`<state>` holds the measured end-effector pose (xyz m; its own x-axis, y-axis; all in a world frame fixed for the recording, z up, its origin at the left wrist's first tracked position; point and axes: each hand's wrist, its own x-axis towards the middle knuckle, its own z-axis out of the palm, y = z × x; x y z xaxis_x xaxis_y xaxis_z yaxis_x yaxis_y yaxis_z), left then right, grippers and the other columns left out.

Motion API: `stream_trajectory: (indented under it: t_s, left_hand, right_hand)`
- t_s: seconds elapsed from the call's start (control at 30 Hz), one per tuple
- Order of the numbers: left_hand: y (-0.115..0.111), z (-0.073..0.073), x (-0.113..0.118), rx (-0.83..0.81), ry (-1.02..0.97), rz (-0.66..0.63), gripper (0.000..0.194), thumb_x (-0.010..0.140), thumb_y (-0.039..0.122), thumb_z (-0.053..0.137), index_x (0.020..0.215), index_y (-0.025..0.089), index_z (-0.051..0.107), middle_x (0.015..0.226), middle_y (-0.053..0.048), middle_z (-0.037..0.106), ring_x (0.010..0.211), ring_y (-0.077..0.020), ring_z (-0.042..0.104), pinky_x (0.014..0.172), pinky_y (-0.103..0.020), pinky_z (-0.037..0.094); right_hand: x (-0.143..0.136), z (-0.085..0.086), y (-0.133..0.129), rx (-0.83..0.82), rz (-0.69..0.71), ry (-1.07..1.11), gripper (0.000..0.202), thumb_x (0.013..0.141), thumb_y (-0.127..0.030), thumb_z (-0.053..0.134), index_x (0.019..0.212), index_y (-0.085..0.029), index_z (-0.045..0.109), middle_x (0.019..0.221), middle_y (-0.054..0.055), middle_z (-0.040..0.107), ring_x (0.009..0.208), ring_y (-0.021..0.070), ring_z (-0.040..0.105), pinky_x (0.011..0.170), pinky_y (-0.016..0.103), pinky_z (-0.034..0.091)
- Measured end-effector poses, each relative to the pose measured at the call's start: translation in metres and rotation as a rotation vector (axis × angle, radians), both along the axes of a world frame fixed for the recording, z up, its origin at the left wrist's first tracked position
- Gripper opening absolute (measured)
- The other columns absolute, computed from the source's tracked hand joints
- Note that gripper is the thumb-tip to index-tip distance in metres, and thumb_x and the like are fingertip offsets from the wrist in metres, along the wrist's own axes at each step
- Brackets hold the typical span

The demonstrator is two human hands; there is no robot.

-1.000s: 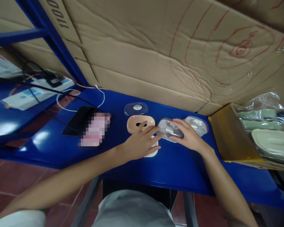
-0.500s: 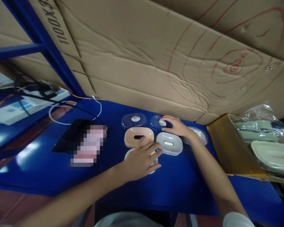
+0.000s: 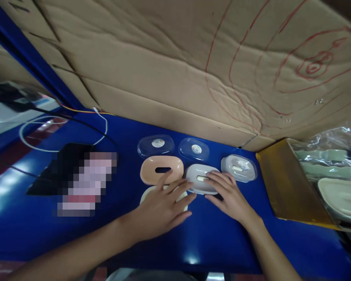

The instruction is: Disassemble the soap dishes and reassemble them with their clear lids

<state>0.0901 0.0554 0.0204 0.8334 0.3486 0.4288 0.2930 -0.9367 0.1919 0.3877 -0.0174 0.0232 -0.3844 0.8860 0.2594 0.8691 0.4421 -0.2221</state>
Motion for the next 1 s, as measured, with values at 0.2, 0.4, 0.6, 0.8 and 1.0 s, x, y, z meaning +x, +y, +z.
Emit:
stream_trajectory:
  t_s: [0.2, 0.4, 0.6, 0.8, 1.0]
  left_hand:
    - [0.002, 0.003, 0.0, -0.019, 0.008, -0.003, 0.037, 0.113, 0.036, 0.055, 0.148, 0.024, 0.062, 0.151, -0.009, 0.068, 0.141, -0.0276, 0.062, 0.136, -0.055, 0.019]
    - [0.0, 0.003, 0.003, 0.01, -0.015, 0.006, 0.042, 0.112, 0.037, 0.058, 0.153, 0.025, 0.058, 0.159, -0.013, 0.06, 0.144, -0.0274, 0.059, 0.135, -0.055, 0.021]
    - [-0.005, -0.002, 0.006, 0.084, 0.009, -0.054, 0.025, 0.107, 0.039, 0.067, 0.125, 0.022, 0.071, 0.138, -0.006, 0.073, 0.134, -0.0261, 0.061, 0.138, -0.057, -0.001]
    - [-0.019, -0.002, 0.007, 0.095, 0.081, -0.212, 0.013, 0.109, 0.031, 0.063, 0.11, 0.02, 0.071, 0.112, -0.003, 0.072, 0.128, -0.0235, 0.061, 0.138, -0.059, -0.001]
    - [-0.023, 0.0, 0.005, 0.105, 0.114, -0.315, 0.011, 0.106, 0.018, 0.064, 0.115, 0.02, 0.07, 0.107, -0.004, 0.068, 0.111, -0.0232, 0.065, 0.131, -0.057, 0.025]
  right_hand:
    - [-0.006, 0.009, -0.004, -0.043, 0.055, 0.098, 0.034, 0.108, -0.037, 0.067, 0.141, -0.031, 0.067, 0.135, 0.004, 0.079, 0.131, 0.0273, 0.072, 0.117, 0.056, 0.047]
    - [0.0, 0.021, -0.014, -0.001, 0.037, 0.11, 0.032, 0.109, -0.028, 0.063, 0.141, -0.03, 0.063, 0.127, 0.003, 0.081, 0.121, 0.0257, 0.074, 0.118, 0.053, 0.041]
    - [0.01, 0.017, -0.005, 0.056, -0.041, 0.064, 0.023, 0.112, -0.025, 0.058, 0.134, -0.026, 0.063, 0.123, 0.007, 0.08, 0.122, 0.0263, 0.072, 0.115, 0.049, 0.038]
    - [0.002, 0.005, 0.008, 0.077, -0.039, 0.029, 0.028, 0.112, -0.029, 0.059, 0.139, -0.027, 0.065, 0.133, 0.007, 0.08, 0.128, 0.0266, 0.07, 0.117, 0.049, 0.036]
    - [-0.013, -0.004, 0.019, 0.09, -0.048, 0.009, 0.029, 0.113, -0.029, 0.057, 0.14, -0.027, 0.068, 0.138, 0.006, 0.078, 0.13, 0.0254, 0.069, 0.116, 0.049, 0.037]
